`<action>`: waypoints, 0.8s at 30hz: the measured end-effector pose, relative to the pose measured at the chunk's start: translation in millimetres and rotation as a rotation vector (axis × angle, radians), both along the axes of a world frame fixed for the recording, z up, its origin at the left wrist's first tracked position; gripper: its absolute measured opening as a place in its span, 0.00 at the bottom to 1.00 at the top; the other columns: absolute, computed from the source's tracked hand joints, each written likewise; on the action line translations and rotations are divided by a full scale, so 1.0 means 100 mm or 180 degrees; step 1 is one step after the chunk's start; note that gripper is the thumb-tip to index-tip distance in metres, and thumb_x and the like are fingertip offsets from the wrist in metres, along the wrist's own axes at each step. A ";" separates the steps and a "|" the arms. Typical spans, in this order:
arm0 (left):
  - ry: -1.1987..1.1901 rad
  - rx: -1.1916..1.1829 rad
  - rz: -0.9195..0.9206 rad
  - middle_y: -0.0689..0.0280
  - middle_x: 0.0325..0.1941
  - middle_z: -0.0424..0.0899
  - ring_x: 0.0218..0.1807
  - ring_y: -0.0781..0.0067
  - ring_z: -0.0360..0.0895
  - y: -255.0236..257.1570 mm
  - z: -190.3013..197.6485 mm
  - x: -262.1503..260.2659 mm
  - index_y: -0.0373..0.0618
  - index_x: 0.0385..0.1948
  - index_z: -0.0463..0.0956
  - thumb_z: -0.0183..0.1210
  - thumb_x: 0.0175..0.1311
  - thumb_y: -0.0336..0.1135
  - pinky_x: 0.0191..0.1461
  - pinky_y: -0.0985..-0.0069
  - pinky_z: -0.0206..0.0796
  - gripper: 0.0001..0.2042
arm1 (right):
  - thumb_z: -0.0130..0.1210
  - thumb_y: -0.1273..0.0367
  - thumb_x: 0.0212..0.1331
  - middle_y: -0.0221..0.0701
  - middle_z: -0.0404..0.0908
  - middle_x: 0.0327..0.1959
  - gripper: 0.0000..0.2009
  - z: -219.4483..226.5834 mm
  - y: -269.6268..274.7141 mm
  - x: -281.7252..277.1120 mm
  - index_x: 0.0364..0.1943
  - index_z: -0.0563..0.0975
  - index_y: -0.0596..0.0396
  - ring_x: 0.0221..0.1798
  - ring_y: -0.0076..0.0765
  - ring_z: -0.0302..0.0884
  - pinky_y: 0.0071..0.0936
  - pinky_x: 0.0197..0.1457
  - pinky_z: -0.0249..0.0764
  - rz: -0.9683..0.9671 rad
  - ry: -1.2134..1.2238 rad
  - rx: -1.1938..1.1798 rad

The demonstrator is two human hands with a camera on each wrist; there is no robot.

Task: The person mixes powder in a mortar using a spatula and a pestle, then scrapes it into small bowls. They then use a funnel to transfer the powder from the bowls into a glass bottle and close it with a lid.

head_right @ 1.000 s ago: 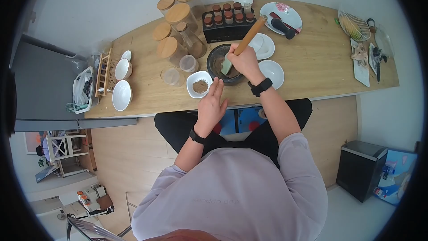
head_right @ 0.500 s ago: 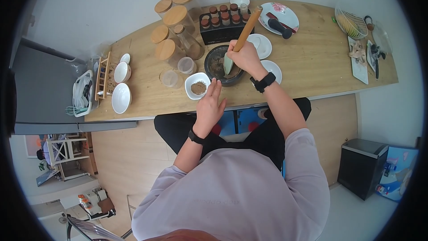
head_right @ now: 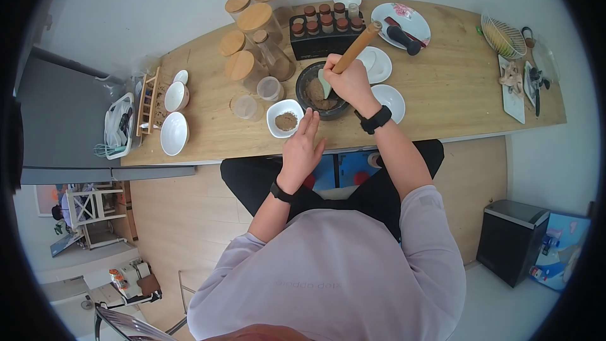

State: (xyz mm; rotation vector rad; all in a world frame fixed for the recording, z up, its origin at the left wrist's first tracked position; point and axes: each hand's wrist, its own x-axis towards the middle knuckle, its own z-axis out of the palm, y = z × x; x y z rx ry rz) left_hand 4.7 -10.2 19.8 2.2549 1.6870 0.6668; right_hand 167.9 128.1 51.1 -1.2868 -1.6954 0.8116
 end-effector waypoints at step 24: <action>0.0033 0.0014 0.0015 0.51 0.69 0.69 0.50 0.51 0.83 0.02 0.00 0.03 0.37 0.64 0.68 0.65 0.56 0.32 0.47 0.64 0.78 0.31 | 0.57 0.73 0.50 0.31 0.77 0.19 0.04 -0.17 -0.01 0.07 0.25 0.77 0.59 0.25 0.28 0.75 0.28 0.33 0.70 -0.0205 0.0487 -0.0568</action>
